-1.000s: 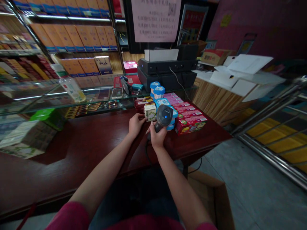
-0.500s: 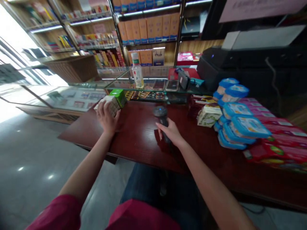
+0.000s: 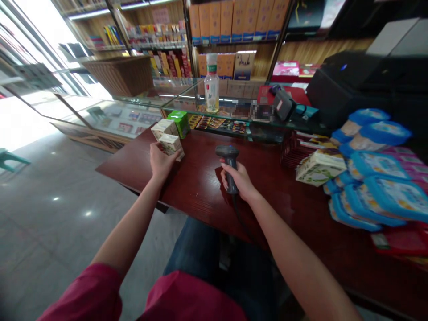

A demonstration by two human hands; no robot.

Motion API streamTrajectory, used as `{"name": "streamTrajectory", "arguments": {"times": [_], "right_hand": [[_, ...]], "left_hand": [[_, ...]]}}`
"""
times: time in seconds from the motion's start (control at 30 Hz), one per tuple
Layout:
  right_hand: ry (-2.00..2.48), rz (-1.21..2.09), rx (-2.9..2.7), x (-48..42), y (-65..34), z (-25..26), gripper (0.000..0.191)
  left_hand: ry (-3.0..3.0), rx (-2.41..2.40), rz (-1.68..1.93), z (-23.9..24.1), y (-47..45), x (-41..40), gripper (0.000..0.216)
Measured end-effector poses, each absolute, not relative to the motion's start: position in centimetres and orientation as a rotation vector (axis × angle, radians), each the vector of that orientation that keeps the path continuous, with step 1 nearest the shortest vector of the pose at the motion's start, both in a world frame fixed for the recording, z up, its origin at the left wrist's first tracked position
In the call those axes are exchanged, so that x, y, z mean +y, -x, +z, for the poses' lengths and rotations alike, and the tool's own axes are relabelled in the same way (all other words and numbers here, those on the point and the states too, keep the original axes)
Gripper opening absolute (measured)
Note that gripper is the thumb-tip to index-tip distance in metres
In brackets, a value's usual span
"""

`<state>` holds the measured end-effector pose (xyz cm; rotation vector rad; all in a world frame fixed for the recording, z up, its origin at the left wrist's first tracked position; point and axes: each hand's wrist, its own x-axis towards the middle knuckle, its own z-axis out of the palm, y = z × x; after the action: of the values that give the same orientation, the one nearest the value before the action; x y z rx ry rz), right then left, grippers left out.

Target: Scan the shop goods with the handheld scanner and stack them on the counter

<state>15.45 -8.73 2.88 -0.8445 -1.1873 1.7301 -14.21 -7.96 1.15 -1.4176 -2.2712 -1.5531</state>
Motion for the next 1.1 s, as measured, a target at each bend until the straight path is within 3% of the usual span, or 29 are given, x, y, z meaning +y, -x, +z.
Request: {"name": "streamTrajectory", "arguments": {"times": [0.17,0.47,0.63,0.77,0.97,1.1], "right_hand": [[0.871,1.627,-1.134,-7.7,-15.9,2.5,0.057],[0.882,1.583,-0.984,-6.7,-17.3,2.0,0.056],[0.893,1.597,-0.978,-6.6,-16.9,2.0,0.058],[0.918,1.619,-1.018,-6.9,-16.9,2.1,0.057],[0.883,1.738,-1.21,-8.0,-17.2,2.7,0.049],[0.879,1.786,-1.279,-8.5,-16.9,2.9,0.049]], "left_hand": [[1.909,-2.047,-1.661,0.3,7.4,-4.0,0.07],[1.949,-1.915,-2.046,-0.6,1.3,4.9,0.078],[1.972,-2.057,-1.986,1.5,4.7,2.7,0.037],[2.108,-2.061,-2.063,2.8,6.9,2.4,0.046],[2.959,-1.931,-2.324,1.7,7.9,3.2,0.058],[2.836,-1.981,-2.314,1.3,7.3,3.2,0.064]]}}
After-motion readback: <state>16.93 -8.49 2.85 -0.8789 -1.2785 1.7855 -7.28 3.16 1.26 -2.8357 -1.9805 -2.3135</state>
